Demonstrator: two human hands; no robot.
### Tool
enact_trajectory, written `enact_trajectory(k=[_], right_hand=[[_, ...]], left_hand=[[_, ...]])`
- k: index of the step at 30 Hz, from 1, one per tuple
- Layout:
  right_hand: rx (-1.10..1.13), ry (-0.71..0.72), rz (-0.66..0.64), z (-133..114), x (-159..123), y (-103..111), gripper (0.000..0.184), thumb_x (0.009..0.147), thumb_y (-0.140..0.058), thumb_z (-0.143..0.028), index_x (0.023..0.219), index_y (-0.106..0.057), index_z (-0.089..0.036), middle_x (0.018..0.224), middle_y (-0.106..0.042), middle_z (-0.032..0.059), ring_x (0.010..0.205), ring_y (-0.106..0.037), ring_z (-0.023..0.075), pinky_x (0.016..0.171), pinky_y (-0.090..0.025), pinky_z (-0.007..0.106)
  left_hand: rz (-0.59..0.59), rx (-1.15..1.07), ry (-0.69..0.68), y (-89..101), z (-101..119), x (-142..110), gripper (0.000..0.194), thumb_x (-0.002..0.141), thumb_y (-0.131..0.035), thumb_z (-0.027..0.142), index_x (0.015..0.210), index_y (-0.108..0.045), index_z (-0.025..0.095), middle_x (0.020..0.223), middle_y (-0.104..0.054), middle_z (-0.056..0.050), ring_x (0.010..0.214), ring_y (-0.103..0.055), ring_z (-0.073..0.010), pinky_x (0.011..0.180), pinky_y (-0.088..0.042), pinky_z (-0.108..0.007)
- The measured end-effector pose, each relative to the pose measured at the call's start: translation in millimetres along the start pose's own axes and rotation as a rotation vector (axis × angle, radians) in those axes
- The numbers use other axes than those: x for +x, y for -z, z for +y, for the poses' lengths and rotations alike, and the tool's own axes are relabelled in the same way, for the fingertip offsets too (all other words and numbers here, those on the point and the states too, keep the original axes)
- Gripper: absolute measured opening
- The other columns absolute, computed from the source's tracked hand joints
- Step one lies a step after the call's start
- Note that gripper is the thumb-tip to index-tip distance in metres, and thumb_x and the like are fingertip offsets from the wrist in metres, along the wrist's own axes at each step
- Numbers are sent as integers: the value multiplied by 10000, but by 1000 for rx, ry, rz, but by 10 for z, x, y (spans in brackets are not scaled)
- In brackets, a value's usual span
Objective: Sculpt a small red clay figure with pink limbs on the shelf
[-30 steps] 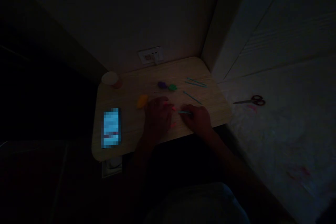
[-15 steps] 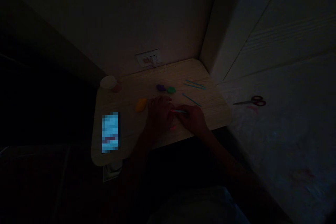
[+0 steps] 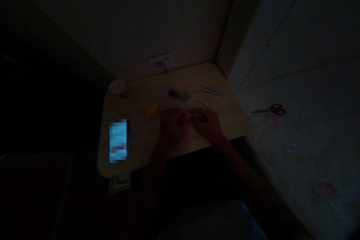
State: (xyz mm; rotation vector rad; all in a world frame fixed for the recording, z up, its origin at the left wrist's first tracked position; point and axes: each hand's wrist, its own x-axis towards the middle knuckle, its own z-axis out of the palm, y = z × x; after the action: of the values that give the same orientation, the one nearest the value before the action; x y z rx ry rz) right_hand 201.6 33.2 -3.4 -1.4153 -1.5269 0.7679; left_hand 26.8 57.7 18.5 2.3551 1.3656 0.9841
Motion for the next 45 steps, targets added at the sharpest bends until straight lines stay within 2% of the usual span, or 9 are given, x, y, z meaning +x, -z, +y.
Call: enact_trajectory(k=[3, 6, 10, 13, 20, 30, 36, 39, 45], right_hand=[[-34, -23, 30, -15, -18, 23, 274, 929, -644, -458, 1043, -696, -214, 833, -734, 35, 664, -611, 180, 628, -437, 291], [-57, 10, 48, -42, -65, 47, 231, 979, -541, -431, 1018, -607, -213, 819, -693, 41, 693, -607, 193, 652, -424, 305], [-157, 65, -35, -96, -139, 59, 291, 1059, -339, -397, 950, -551, -231, 781, -661, 47, 679, -600, 205, 655, -386, 328], [-250, 101, -112, -123, -166, 49, 385, 1083, -278, -423, 877, -544, -235, 755, -651, 49, 665, -590, 203, 637, -356, 330], [-414, 121, -133, -118, -147, 14, 417, 1093, -288, -414, 907, -602, -213, 890, -707, 86, 781, -629, 214, 669, -371, 324], [-470, 90, -139, -107, -134, 12, 431, 1094, -292, -424, 921, -620, -205, 861, -710, 83, 762, -631, 218, 657, -364, 320], [-448, 101, -136, -102, -130, 0, 417, 1099, -297, -422, 957, -620, -201, 898, -711, 86, 806, -638, 218, 680, -370, 314], [-379, 116, -124, -82, -130, 11, 421, 1096, -303, -453, 897, -588, -215, 831, -673, 65, 756, -608, 211, 663, -363, 315], [-95, 117, 25, -30, -132, 53, 448, 1092, -302, -486, 745, -454, -246, 652, -531, 2, 615, -505, 183, 604, -334, 318]], left_hand=[[61, -47, 15, -42, 5, -38, 84, 910, -670, 295, 895, -690, 215, 841, -721, -40, 856, -648, -239, 908, -451, -429], [118, -94, 56, -87, 6, -62, 102, 902, -679, 299, 855, -682, 208, 810, -706, -35, 820, -646, -223, 857, -476, -401], [168, -187, 132, -128, 13, -71, 155, 924, -670, 345, 854, -693, 209, 768, -696, -18, 758, -650, -190, 776, -504, -350], [193, -212, 155, -141, 25, -76, 130, 908, -682, 328, 873, -708, 205, 798, -715, -29, 776, -661, -193, 775, -518, -351], [223, -287, 205, -181, 33, -113, 126, 846, -674, 199, 938, -758, 214, 875, -754, -37, 847, -690, -207, 823, -549, -367], [231, -340, 185, -180, 23, -126, 148, 832, -689, 177, 948, -772, 218, 922, -772, -36, 887, -703, -212, 870, -558, -382], [225, -350, 161, -182, 29, -124, 142, 834, -684, 159, 935, -764, 218, 910, -766, -29, 879, -697, -204, 868, -540, -373], [230, -334, 163, -184, 35, -121, 108, 840, -692, 175, 925, -743, 218, 890, -754, -21, 860, -685, -194, 848, -528, -357], [265, -290, 166, -184, 50, -106, 67, 881, -724, 271, 875, -686, 216, 804, -698, 0, 801, -634, -179, 797, -495, -336]])
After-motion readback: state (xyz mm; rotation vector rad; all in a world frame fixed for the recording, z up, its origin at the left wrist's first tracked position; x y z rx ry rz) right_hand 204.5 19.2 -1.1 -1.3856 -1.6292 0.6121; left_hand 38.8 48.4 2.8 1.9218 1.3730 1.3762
